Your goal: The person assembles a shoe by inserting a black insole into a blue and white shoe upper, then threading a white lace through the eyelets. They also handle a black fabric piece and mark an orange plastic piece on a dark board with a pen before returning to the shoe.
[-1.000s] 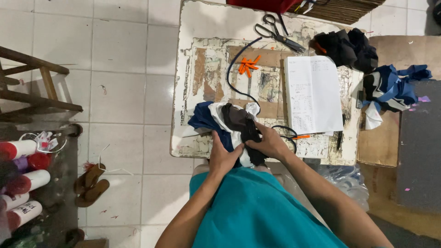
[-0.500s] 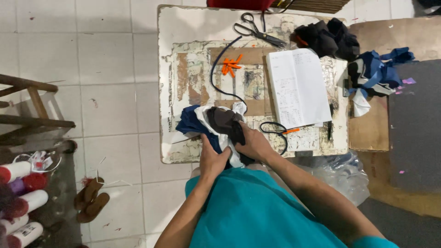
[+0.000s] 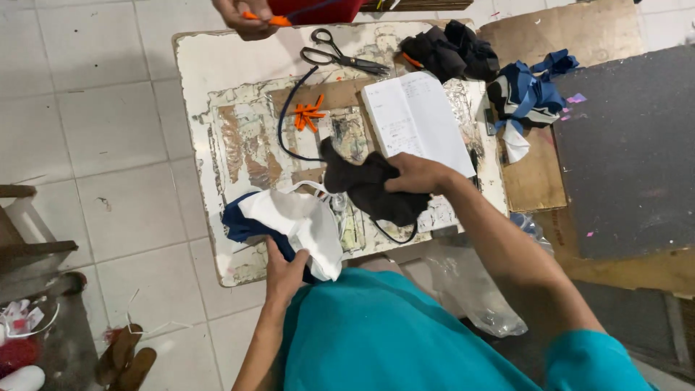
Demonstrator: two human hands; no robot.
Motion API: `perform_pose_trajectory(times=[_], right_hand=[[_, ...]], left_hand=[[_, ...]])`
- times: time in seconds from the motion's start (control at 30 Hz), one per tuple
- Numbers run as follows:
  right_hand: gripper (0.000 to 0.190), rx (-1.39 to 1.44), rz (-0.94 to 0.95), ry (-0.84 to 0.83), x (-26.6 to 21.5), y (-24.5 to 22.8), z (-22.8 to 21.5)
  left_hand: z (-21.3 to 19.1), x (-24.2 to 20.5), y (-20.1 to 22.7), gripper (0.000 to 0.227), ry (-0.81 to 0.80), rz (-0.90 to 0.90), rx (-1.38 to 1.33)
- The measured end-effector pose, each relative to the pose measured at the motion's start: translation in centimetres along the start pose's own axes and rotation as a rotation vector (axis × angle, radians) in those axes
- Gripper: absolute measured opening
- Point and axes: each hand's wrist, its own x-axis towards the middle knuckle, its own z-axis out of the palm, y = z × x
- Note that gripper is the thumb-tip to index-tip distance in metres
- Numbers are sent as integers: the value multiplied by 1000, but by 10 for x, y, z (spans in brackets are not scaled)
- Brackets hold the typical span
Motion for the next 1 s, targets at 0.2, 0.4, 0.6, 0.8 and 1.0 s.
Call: perform_pose_trajectory(times=[0.2, 0.4, 0.6, 0.8, 1.0], right_hand=[[42, 287, 211, 261, -106, 29, -40], [38, 267, 418, 494, -134, 93, -33], [76, -379, 291, 546, -27, 159, 107], [96, -506, 262, 285, -46, 84, 142], [78, 485, 27, -8, -22, 47, 174]], left_hand=[[2, -3, 7, 109, -11, 7, -54], [9, 13, -14, 113, 60, 31, -27], [10, 19, -29, 112, 39, 77, 6], [8, 0, 4, 129, -13, 63, -17], [14, 12, 4, 121, 10, 18, 54]])
